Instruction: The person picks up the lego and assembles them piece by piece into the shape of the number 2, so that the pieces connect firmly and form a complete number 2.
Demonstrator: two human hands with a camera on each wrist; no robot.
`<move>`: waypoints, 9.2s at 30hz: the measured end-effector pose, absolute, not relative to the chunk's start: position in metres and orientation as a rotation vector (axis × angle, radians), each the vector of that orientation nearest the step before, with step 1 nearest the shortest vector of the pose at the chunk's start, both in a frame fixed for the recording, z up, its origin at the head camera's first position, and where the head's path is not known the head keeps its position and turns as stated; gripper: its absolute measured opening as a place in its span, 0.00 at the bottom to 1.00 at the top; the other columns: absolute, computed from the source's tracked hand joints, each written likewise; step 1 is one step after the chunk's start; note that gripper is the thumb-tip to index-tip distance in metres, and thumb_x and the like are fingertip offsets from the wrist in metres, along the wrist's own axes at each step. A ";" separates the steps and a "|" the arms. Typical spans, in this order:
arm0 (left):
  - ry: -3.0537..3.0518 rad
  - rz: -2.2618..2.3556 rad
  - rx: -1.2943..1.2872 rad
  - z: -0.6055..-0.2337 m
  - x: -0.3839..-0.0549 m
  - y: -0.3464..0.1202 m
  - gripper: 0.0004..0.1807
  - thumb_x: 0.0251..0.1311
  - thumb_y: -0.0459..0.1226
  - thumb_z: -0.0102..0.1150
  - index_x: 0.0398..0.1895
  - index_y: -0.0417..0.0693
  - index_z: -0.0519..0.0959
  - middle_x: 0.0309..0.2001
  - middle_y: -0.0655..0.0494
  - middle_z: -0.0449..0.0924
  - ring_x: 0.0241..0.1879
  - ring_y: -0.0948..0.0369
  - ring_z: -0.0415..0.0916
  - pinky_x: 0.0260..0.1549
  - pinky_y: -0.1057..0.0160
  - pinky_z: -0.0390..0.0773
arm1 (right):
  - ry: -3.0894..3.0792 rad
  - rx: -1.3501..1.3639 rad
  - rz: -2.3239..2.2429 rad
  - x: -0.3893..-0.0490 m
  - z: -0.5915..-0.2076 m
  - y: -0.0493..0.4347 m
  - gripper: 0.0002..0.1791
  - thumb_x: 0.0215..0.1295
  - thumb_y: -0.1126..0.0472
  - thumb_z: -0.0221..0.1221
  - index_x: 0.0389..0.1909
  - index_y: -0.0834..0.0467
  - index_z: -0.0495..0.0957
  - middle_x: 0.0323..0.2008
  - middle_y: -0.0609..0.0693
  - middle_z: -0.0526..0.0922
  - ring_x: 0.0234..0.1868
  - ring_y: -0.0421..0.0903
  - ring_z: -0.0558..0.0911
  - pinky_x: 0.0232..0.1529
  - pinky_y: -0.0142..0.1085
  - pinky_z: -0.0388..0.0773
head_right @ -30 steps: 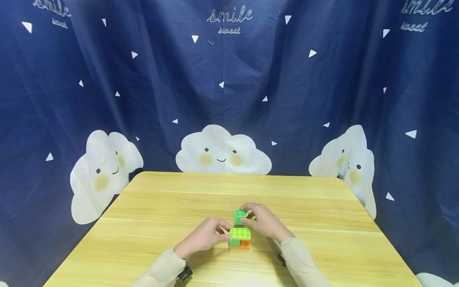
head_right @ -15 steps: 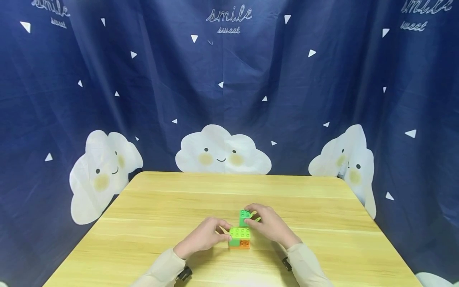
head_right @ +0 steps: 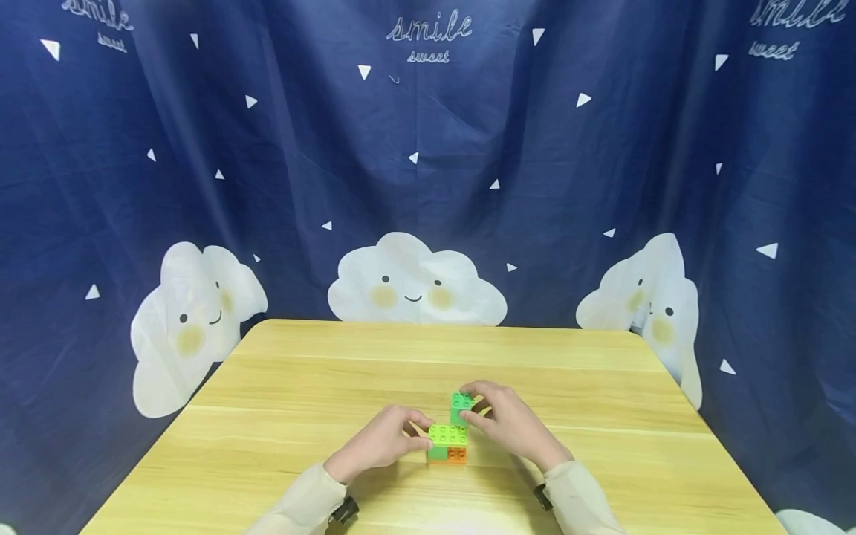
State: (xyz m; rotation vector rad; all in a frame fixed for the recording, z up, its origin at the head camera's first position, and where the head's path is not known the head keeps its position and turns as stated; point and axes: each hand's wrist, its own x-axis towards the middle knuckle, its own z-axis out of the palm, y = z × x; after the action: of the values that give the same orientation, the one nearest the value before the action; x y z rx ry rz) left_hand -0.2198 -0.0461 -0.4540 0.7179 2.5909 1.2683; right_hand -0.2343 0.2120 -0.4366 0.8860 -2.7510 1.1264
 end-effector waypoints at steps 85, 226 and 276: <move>2.580 1.284 0.714 -0.455 -0.218 -0.045 0.12 0.60 0.36 0.73 0.47 0.45 0.88 0.46 0.55 0.88 0.32 0.68 0.82 0.29 0.70 0.81 | -2.730 1.052 1.141 -0.219 -0.447 0.205 0.18 0.69 0.52 0.67 0.53 0.47 0.72 0.40 0.38 0.80 0.41 0.39 0.85 0.39 0.32 0.84; 2.601 1.233 0.699 -0.456 -0.224 -0.045 0.15 0.60 0.39 0.73 0.49 0.45 0.87 0.49 0.53 0.88 0.34 0.68 0.82 0.32 0.69 0.81 | -2.720 0.879 1.633 -0.233 -0.434 0.229 0.27 0.75 0.53 0.60 0.70 0.53 0.67 0.60 0.64 0.76 0.59 0.59 0.81 0.54 0.34 0.81; 2.582 1.254 0.700 -0.457 -0.221 -0.046 0.14 0.60 0.39 0.73 0.48 0.47 0.87 0.49 0.54 0.88 0.34 0.68 0.82 0.32 0.69 0.81 | -2.938 0.852 0.961 -0.302 -0.469 0.224 0.22 0.61 0.62 0.72 0.56 0.64 0.82 0.46 0.55 0.83 0.44 0.51 0.81 0.47 0.46 0.81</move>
State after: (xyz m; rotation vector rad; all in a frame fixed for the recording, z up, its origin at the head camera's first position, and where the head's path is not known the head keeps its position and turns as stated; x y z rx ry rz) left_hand -0.2213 -0.0456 -0.4570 0.6996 2.5819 1.2536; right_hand -0.3019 0.2243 -0.4686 0.8521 -2.9379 0.9609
